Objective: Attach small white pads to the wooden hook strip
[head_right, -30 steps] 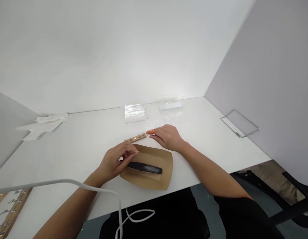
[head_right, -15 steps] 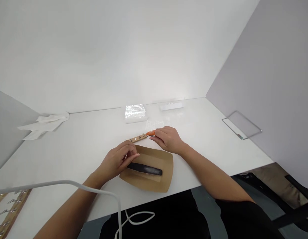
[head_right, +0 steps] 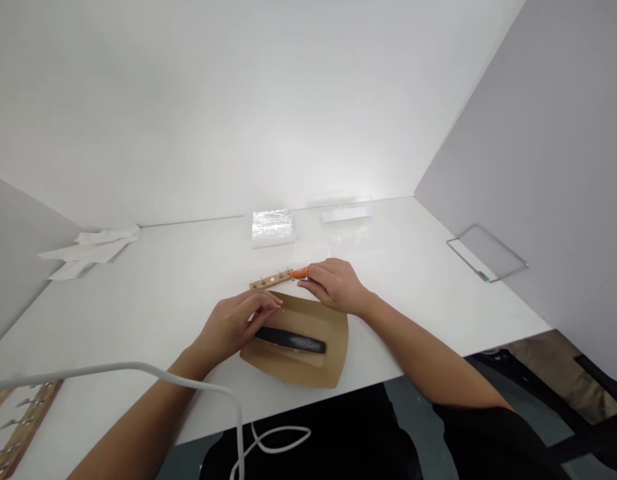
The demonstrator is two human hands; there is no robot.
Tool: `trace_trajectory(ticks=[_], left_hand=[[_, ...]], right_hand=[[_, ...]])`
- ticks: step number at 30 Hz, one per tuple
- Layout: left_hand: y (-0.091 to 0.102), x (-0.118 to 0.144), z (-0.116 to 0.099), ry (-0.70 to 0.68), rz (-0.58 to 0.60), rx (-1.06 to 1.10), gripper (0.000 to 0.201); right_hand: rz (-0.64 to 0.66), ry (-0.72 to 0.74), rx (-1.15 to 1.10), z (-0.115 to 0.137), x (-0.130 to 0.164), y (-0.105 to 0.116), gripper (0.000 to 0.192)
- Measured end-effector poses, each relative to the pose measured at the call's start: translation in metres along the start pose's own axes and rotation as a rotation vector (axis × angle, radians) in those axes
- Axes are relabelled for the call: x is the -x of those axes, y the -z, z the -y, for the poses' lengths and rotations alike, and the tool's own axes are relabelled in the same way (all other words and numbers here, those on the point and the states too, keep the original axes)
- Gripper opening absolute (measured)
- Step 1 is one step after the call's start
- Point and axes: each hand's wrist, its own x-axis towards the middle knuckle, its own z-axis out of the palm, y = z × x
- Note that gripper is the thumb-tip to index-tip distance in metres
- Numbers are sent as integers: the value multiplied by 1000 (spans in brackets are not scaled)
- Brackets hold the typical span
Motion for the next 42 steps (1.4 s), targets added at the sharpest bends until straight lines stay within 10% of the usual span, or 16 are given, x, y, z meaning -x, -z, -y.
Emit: trace_trajectory(ticks=[42], left_hand=[[-12,-2,-16,96,-219,234,8]], right_hand=[[39,350,416,34,-12,2,30]])
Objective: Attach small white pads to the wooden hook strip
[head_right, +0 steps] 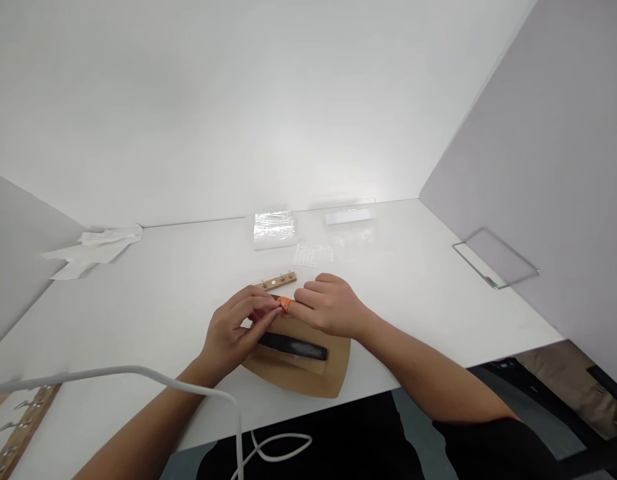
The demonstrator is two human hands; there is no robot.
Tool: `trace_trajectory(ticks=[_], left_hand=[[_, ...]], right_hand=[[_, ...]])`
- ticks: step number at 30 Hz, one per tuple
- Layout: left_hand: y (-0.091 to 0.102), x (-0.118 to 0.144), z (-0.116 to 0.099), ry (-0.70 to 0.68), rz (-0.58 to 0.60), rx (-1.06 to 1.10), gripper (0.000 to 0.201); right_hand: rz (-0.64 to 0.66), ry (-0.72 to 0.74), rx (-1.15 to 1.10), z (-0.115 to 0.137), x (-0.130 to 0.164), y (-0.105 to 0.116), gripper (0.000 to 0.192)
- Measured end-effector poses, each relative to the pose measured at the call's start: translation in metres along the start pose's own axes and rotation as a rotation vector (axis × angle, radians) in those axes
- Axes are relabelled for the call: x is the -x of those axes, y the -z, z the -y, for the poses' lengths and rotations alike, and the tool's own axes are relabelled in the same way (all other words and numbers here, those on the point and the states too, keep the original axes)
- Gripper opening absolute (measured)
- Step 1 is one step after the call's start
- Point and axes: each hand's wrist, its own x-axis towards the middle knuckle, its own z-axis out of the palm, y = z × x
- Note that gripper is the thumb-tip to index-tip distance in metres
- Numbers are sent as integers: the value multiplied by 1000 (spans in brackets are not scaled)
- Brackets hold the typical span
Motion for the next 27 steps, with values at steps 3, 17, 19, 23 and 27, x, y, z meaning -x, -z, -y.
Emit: trace_trajectory(ticks=[3,17,19,23,27], left_hand=[[1,0,1,-64,-4,-45,8],[6,1,5,-96,40,-76,7],[7,1,6,-89,43,-61,9],[7,0,7,-113,40,-35,19],[7,-4,5,-150,55,-47,27]], right_hand=[[-2,-4,-11,0,0,-1,30],[-17,-35,-48,-4,9,-7,22],[-27,-38,-53,-4,9,-7,22],[-34,-37,-56,-6,9,-7,17],[-27,-29,-59,-4,7,-6,19]])
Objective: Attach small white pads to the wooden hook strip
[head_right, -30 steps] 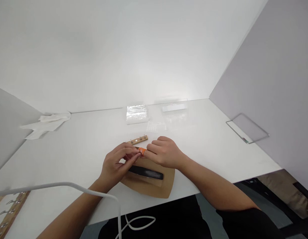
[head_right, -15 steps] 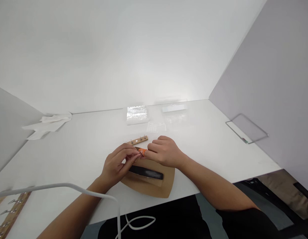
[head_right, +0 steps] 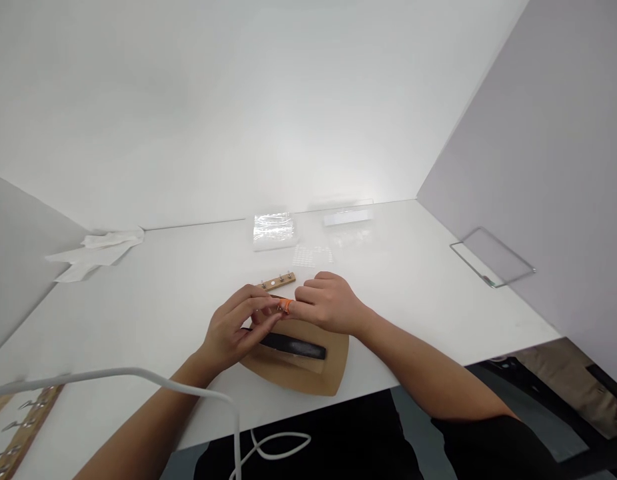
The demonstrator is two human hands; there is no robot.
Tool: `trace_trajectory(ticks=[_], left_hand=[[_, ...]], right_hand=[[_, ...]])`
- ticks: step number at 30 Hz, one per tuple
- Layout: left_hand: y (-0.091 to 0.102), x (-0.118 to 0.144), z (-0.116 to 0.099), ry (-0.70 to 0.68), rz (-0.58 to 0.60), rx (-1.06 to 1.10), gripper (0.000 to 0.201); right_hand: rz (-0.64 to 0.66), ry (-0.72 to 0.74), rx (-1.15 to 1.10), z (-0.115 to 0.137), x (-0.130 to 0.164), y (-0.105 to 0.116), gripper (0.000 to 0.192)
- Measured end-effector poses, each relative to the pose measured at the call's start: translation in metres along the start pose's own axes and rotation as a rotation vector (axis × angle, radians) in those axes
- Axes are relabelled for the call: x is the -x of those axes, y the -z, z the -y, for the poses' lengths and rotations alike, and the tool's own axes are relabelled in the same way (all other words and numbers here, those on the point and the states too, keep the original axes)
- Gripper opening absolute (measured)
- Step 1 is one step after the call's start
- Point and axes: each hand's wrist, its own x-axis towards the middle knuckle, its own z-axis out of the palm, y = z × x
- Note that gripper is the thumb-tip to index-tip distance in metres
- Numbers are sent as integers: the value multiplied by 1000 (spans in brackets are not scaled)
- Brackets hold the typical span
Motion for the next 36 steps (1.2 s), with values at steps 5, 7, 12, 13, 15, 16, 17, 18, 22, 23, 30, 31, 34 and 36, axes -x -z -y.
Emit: trace_trajectory(ticks=[5,7,12,13,15,16,17,18,22,23,30,31,34,36], left_hand=[[-1,-4,-2,-13,-15,1,23],[-2,-4,-2,-1,-22,14,21],[3,-5,5,41,-69,-30,14],[5,-5,9,57,-83,-64,14],[11,-6,18,78,-117,-165,13],[14,-6,23,87,-127,-232,12],[17,-7,29,94,-138,-297,11],[19,-7,35,90,-147,-350,10],[24,-11,54,106,-106,-461,12],[23,-12,57,111,-90,-475,13],[17,-14,67,171,4,-467,17],[16,-14,67,178,20,-455,17],[14,-13,66,175,32,-428,18],[12,-14,63,164,26,-420,19]], right_hand=[[-9,1,-21,3,-4,-1,27],[-8,-14,-39,3,-3,-3,31],[36,-201,-177,-9,5,-12,29],[53,-264,-210,-13,7,-14,32],[91,-386,-279,-21,13,-19,33],[109,-442,-308,-24,15,-21,31],[128,-491,-329,-28,18,-24,29],[148,-534,-344,-31,20,-27,27],[238,-629,-394,-37,25,-38,25],[256,-635,-404,-38,25,-40,24],[335,-624,-393,-36,21,-46,20],[339,-622,-391,-36,20,-46,20],[348,-615,-381,-36,20,-47,21],[350,-608,-370,-36,21,-48,21]])
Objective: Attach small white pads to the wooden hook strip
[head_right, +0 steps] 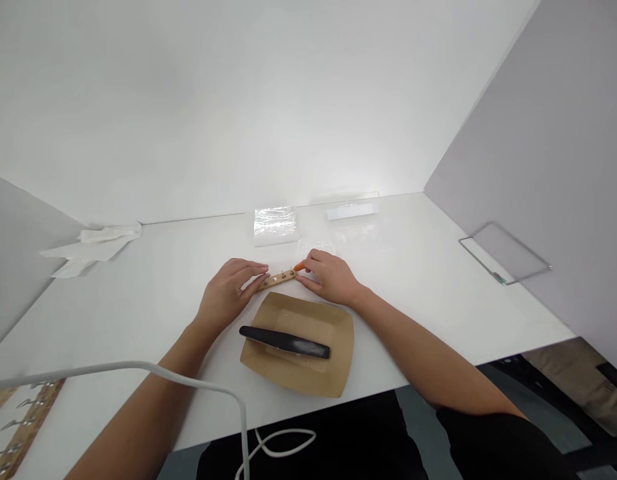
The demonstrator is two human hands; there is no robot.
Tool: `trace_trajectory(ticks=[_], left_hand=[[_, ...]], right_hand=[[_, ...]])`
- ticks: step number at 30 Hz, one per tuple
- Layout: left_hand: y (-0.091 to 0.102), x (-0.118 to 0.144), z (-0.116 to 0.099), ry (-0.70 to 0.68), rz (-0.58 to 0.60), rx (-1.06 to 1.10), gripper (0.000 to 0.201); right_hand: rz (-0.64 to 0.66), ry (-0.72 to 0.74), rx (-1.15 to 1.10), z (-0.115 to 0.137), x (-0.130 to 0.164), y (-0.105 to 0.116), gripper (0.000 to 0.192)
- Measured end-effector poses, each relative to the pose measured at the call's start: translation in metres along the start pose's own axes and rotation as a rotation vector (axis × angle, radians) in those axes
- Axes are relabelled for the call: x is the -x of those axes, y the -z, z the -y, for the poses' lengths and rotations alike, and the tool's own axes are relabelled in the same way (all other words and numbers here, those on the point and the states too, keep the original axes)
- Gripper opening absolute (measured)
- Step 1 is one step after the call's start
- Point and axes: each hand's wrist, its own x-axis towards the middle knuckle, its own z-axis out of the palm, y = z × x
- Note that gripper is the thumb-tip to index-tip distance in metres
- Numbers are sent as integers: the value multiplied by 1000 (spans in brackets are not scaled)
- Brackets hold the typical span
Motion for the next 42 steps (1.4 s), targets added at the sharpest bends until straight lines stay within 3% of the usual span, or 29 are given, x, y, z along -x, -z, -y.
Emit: trace_trajectory(ticks=[10,23,42], left_hand=[[-3,-2,-6,80,77,-32,17],[-13,-3,-7,-39,127,-172,24],[-12,-3,-9,47,182,-145,19]], right_hand=[[-1,11,6,1,-2,-3,23],[-17,-8,44,1,-4,-11,23],[-5,2,52,1,-3,-9,25]])
